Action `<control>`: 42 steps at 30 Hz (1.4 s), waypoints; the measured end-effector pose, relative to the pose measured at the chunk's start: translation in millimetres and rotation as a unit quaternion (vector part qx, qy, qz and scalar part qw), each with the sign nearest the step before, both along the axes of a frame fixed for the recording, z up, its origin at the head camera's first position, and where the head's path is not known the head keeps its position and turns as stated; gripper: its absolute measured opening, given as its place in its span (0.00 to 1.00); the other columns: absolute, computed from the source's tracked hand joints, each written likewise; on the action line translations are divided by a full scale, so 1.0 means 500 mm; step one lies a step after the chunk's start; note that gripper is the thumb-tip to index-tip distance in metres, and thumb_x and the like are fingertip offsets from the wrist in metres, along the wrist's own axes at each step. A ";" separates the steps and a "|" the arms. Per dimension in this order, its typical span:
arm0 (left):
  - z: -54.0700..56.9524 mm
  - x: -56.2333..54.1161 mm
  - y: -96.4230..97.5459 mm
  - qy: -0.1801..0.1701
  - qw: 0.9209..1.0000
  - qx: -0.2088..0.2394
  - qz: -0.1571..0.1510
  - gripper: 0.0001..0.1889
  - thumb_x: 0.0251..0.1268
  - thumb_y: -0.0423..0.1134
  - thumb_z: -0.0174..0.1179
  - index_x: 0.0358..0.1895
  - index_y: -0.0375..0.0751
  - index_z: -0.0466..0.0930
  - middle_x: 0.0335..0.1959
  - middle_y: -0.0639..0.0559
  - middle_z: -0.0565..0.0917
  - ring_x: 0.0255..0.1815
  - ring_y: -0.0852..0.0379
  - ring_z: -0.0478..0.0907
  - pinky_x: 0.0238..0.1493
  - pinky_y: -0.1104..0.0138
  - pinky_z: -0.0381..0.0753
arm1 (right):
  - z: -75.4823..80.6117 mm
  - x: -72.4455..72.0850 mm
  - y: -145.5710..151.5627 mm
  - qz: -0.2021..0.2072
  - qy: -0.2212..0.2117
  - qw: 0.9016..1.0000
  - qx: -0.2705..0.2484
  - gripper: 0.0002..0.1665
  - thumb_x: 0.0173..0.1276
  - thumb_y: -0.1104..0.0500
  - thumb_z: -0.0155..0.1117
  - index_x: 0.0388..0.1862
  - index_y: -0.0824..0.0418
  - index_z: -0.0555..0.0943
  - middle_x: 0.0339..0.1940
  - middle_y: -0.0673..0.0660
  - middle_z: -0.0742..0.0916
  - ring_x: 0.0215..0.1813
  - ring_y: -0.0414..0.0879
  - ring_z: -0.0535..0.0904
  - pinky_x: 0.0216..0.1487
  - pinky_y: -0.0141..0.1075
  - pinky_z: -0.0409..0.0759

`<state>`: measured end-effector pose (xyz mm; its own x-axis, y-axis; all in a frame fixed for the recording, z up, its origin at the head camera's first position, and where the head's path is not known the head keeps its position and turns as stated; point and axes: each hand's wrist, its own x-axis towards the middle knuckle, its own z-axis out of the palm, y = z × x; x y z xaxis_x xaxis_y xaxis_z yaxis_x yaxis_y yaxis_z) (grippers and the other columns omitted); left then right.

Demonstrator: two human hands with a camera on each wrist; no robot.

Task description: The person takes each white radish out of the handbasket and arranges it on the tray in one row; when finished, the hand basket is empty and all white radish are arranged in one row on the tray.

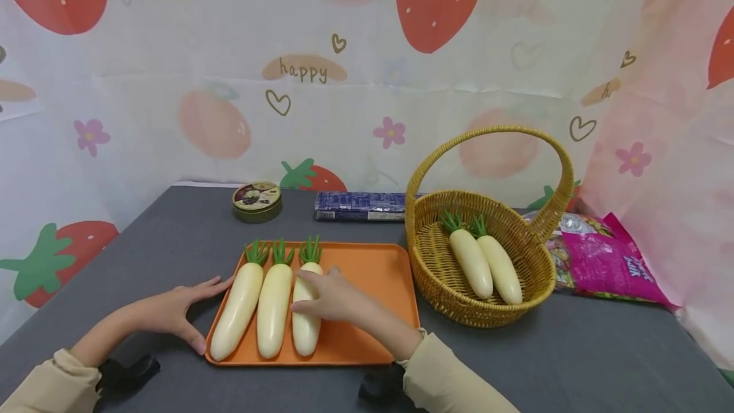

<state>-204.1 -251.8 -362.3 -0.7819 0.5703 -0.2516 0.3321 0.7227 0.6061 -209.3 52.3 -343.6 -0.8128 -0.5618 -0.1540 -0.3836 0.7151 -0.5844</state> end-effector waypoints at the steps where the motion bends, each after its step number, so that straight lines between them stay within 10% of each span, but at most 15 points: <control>1: -0.001 0.001 -0.001 0.001 1.000 0.001 -0.001 0.55 0.40 0.54 0.70 0.70 0.36 0.46 0.65 0.25 0.47 0.59 0.21 0.44 0.48 0.33 0.47 | -0.001 0.001 -0.002 0.002 0.001 1.000 0.000 0.37 0.63 0.44 0.57 0.69 0.48 0.60 0.48 0.63 0.71 0.42 0.49 0.68 0.38 0.41 0.68; 16: -0.007 0.007 -0.003 -0.005 1.000 0.007 0.003 0.55 0.40 0.53 0.70 0.70 0.36 0.46 0.64 0.24 0.46 0.59 0.21 0.43 0.48 0.34 0.49 | 0.011 0.008 0.015 0.020 -0.016 0.998 -0.052 0.41 0.66 0.48 0.55 0.72 0.52 0.49 0.60 0.69 0.65 0.54 0.54 0.68 0.38 0.37 0.71; 21: -0.012 0.009 -0.013 -0.009 1.000 0.008 -0.004 0.55 0.41 0.53 0.70 0.70 0.36 0.45 0.65 0.24 0.45 0.59 0.20 0.42 0.47 0.33 0.47 | 0.022 0.016 0.039 0.020 -0.061 0.991 -0.115 0.40 0.66 0.53 0.55 0.72 0.50 0.49 0.64 0.70 0.59 0.39 0.52 0.78 0.33 0.37 0.76; 42: 0.005 0.001 0.000 -0.004 1.000 -0.001 -0.002 0.56 0.40 0.53 0.70 0.70 0.36 0.45 0.65 0.25 0.45 0.60 0.21 0.41 0.49 0.33 0.46 | 0.141 0.043 0.301 -0.037 -0.032 0.981 -0.186 0.38 0.68 0.52 0.53 0.72 0.49 0.49 0.63 0.71 0.62 0.49 0.57 0.76 0.40 0.44 0.76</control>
